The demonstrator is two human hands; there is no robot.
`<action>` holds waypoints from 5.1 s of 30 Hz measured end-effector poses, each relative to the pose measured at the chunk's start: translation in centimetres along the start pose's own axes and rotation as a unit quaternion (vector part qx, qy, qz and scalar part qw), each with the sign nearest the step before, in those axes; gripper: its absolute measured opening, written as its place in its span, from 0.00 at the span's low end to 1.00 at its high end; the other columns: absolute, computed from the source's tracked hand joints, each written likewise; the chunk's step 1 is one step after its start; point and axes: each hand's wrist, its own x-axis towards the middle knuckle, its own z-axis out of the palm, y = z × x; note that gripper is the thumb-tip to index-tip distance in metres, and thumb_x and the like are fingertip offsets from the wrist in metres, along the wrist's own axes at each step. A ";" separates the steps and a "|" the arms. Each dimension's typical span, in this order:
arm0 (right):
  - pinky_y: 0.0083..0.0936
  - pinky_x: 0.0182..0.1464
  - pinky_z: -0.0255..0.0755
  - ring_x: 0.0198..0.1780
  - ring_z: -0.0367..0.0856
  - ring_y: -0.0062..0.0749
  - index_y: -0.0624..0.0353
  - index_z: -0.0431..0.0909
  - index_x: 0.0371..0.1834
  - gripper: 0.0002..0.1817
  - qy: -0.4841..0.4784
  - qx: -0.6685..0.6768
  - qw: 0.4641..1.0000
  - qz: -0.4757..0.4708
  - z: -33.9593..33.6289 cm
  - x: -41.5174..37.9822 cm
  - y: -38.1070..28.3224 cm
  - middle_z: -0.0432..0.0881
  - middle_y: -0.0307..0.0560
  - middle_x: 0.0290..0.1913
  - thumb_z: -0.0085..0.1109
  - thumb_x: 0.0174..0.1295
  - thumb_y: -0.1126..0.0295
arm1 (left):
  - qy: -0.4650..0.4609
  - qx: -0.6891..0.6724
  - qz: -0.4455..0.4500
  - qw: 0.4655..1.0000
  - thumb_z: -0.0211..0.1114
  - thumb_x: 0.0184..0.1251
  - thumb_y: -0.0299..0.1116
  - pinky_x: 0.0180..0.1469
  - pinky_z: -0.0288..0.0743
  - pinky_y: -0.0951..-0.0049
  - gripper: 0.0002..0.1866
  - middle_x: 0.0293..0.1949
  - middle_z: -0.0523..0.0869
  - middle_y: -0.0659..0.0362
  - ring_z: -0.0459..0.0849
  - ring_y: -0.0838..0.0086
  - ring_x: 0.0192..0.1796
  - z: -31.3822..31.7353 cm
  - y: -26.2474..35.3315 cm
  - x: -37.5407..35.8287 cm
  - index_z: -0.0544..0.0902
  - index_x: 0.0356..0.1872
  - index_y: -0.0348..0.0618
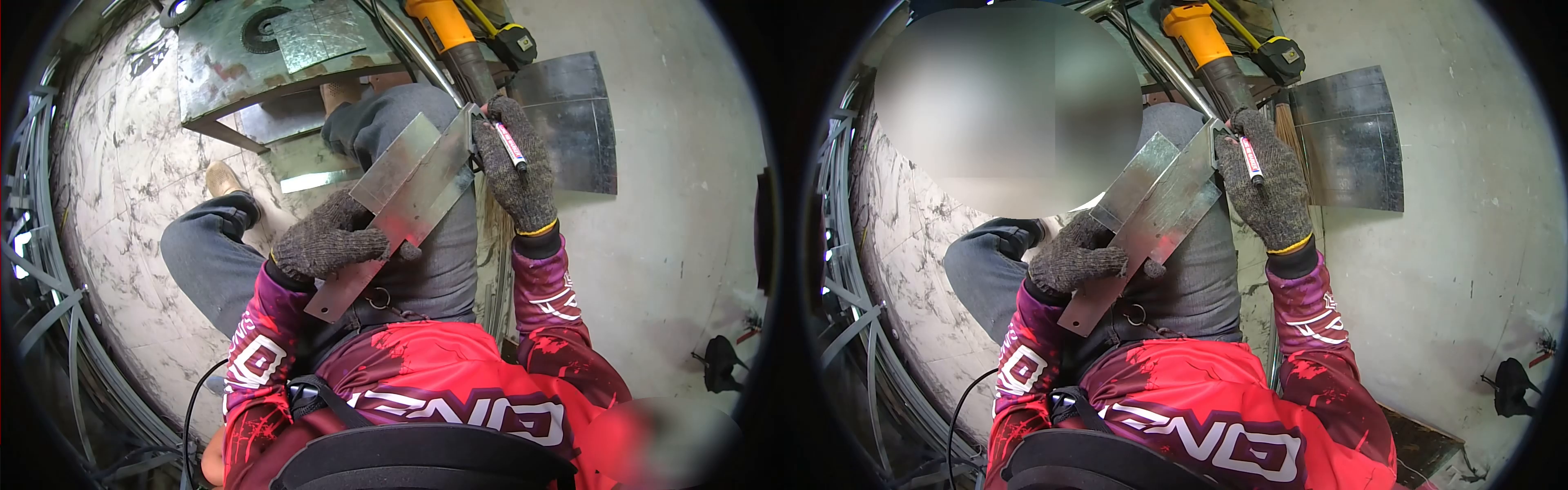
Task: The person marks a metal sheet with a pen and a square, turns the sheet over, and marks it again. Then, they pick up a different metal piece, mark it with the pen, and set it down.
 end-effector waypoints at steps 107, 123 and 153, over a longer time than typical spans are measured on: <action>0.34 0.40 0.77 0.37 0.85 0.46 0.62 0.76 0.48 0.10 -0.002 0.052 0.999 -0.011 -0.8 0.2 -0.5 0.82 0.55 0.38 0.59 0.66 0.72 | 0.041 -0.004 0.040 0.998 0.68 0.57 0.29 0.53 0.74 0.74 0.27 0.48 0.86 0.59 0.80 0.77 0.47 0.4 -0.4 0.1 0.79 0.60 0.34; 0.37 0.45 0.78 0.43 0.85 0.52 0.61 0.77 0.49 0.11 0.005 0.016 1.000 -0.022 -0.3 0.4 -0.1 0.83 0.56 0.42 0.60 0.66 0.71 | 0.045 0.034 0.043 0.997 0.69 0.56 0.30 0.51 0.75 0.74 0.24 0.44 0.87 0.59 0.81 0.78 0.45 -0.5 -1.2 0.5 0.81 0.55 0.33; 0.36 0.45 0.79 0.43 0.87 0.47 0.60 0.77 0.51 0.13 0.008 0.035 0.999 -0.025 -0.1 0.3 -0.8 0.85 0.55 0.43 0.61 0.66 0.69 | 0.051 0.094 0.065 0.992 0.68 0.55 0.32 0.53 0.74 0.72 0.26 0.46 0.86 0.57 0.81 0.76 0.46 -0.7 -1.2 0.2 0.81 0.56 0.34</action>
